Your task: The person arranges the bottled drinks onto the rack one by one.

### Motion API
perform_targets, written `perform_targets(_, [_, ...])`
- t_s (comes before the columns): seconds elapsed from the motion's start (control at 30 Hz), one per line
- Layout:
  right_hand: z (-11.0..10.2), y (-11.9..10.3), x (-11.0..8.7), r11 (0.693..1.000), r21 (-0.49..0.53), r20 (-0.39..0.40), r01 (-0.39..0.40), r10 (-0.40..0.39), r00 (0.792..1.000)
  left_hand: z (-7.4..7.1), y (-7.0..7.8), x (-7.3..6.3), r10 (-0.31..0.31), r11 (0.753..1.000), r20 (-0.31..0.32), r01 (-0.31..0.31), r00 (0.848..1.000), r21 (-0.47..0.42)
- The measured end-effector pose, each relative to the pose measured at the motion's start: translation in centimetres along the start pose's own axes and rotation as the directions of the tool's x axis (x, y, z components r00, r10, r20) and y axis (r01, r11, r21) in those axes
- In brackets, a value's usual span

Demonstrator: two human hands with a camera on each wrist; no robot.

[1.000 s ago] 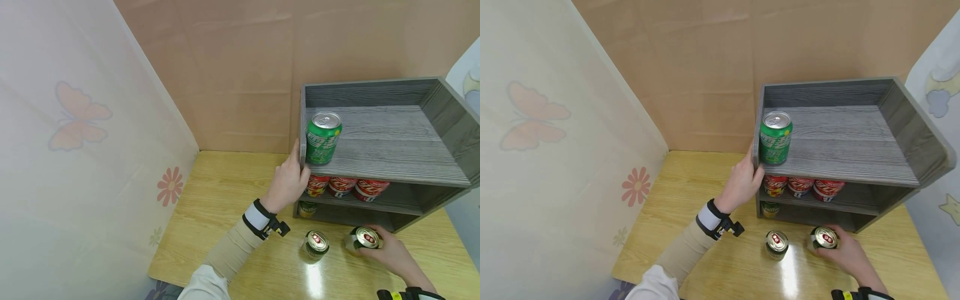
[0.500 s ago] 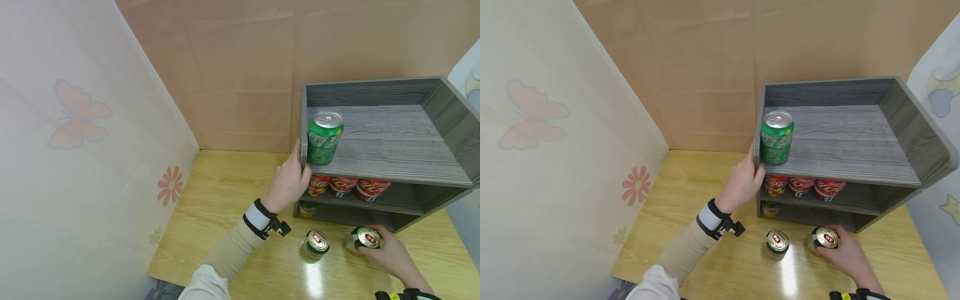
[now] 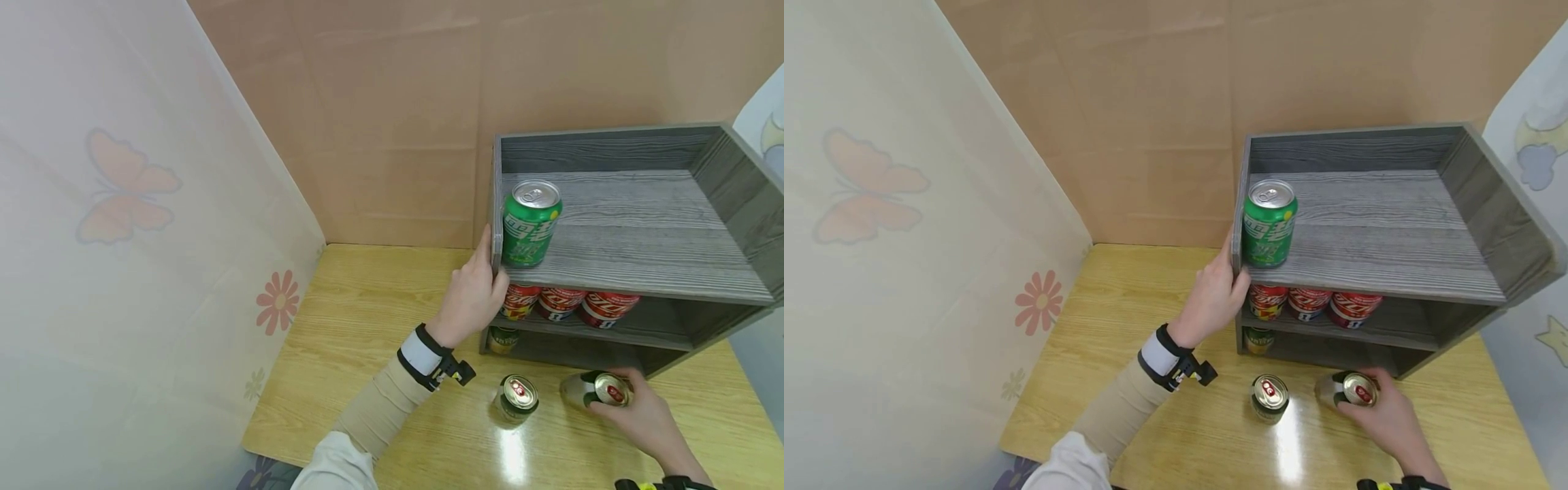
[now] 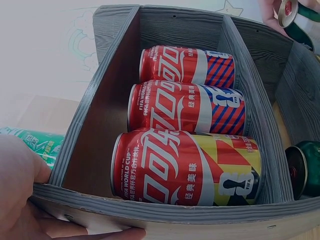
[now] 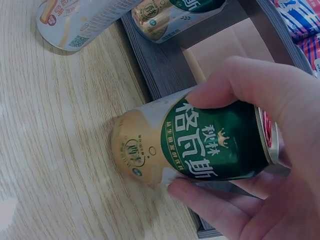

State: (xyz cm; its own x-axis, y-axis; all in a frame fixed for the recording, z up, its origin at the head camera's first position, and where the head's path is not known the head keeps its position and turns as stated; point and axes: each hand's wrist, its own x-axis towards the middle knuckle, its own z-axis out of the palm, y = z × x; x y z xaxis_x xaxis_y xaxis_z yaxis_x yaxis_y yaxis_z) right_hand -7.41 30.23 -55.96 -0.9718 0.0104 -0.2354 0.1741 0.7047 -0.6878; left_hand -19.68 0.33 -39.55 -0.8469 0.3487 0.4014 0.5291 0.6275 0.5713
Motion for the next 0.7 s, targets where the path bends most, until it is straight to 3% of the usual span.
perform_targets(0.13, [0.2, -0.1, 0.2, 1.000, 0.014, -0.016, -0.015, 0.015, 1.000, 0.0, 0.0, 0.0, -0.004, 1.000, 0.004, 0.004, 1.000, -0.002])
perform_targets(0.4, [0.8, -0.5, 0.3, 0.997, 0.062, -0.121, 0.046, -0.038, 0.992, 0.1, -0.1, 0.1, 0.008, 1.000, -0.006, -0.008, 1.000, 0.005])
perform_targets(0.7, [0.7, -1.5, 0.4, 0.994, 0.094, -0.170, 0.056, -0.040, 0.985, 0.0, 0.0, 0.0, 0.002, 1.000, -0.003, -0.002, 1.000, 0.003])
